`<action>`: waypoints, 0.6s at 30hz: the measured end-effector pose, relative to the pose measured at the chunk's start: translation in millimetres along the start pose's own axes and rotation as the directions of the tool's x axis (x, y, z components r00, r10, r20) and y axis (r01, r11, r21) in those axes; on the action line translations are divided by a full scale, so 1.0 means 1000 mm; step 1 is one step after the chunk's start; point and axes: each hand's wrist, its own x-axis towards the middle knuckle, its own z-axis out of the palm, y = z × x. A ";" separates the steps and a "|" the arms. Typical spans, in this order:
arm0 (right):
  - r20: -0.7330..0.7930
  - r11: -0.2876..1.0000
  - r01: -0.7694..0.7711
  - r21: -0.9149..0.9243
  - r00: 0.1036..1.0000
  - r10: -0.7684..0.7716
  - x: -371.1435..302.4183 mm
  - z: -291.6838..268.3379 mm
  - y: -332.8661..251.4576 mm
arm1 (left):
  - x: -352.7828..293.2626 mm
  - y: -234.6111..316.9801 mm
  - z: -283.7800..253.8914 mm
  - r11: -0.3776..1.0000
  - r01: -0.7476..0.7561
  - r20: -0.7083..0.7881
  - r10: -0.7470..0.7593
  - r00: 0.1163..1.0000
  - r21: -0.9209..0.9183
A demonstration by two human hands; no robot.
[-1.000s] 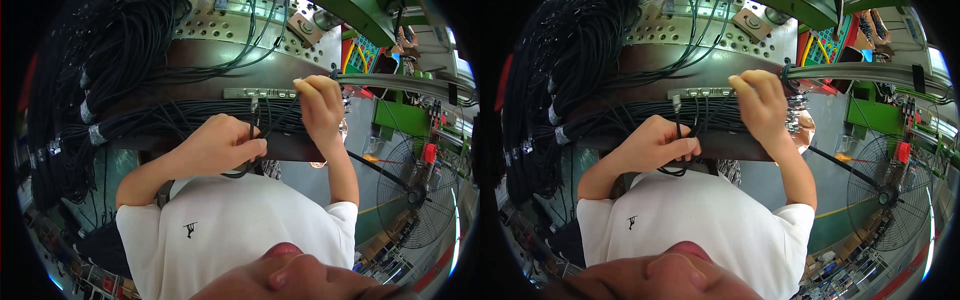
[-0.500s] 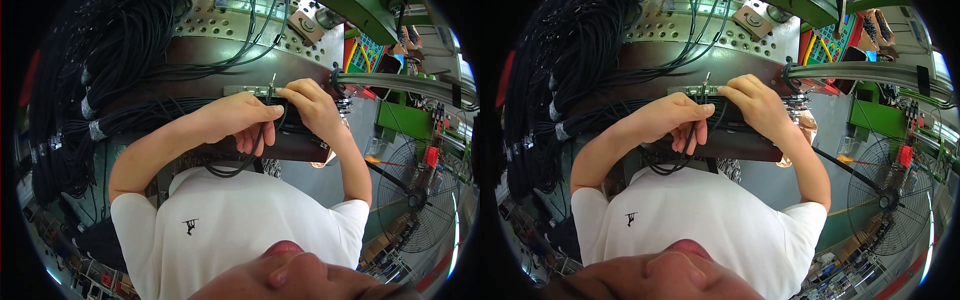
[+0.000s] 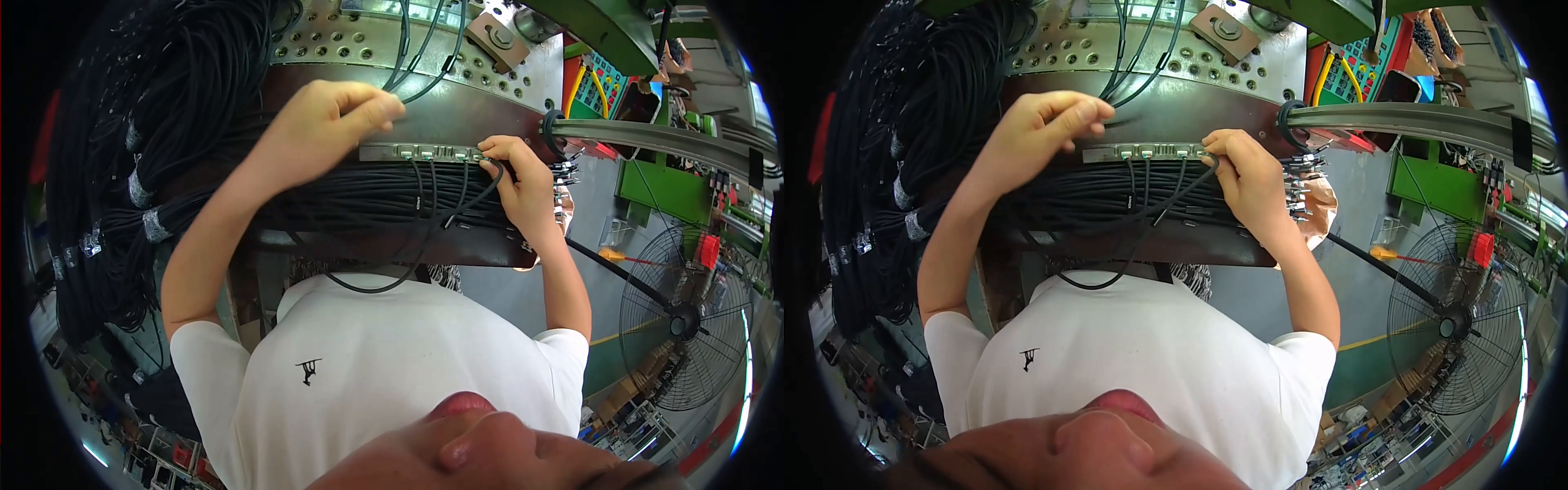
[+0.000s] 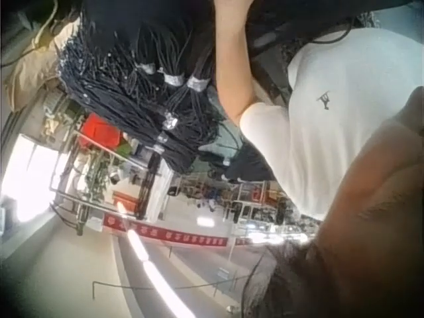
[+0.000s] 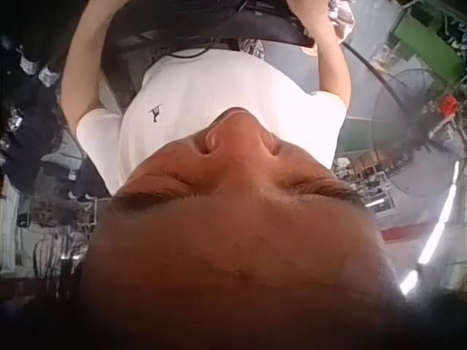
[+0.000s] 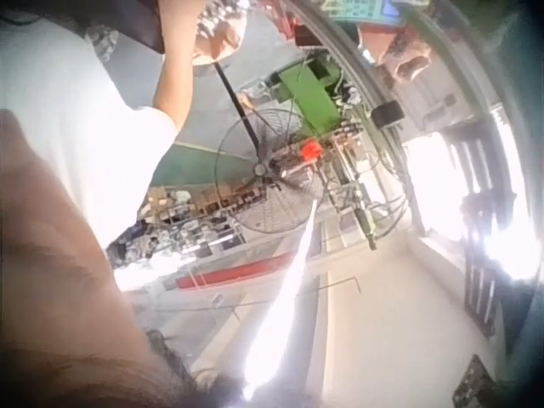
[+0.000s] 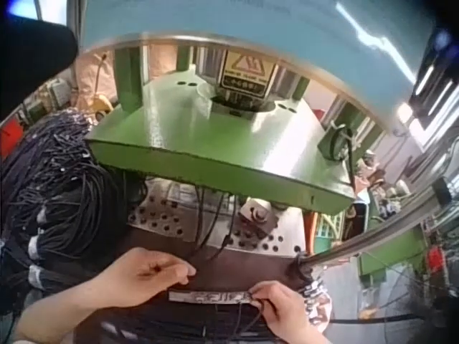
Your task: The person is assembling wiring harnesses by inserting cable connectors into a testing or assembly jig.
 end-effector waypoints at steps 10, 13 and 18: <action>0.167 0.994 -0.096 0.055 0.982 0.086 0.007 -0.005 -0.004 | 0.131 -0.029 -0.008 0.601 0.115 0.025 -0.156 0.987 -0.791; 0.276 0.982 -0.099 0.162 0.960 0.051 0.046 -0.027 0.006 | 0.124 -0.023 0.015 0.538 0.106 0.088 -0.059 0.994 -0.837; -0.139 0.977 -0.154 -0.146 0.981 0.134 0.182 -0.011 0.029 | 0.114 -0.014 0.011 0.579 0.165 0.094 -0.150 0.984 -0.798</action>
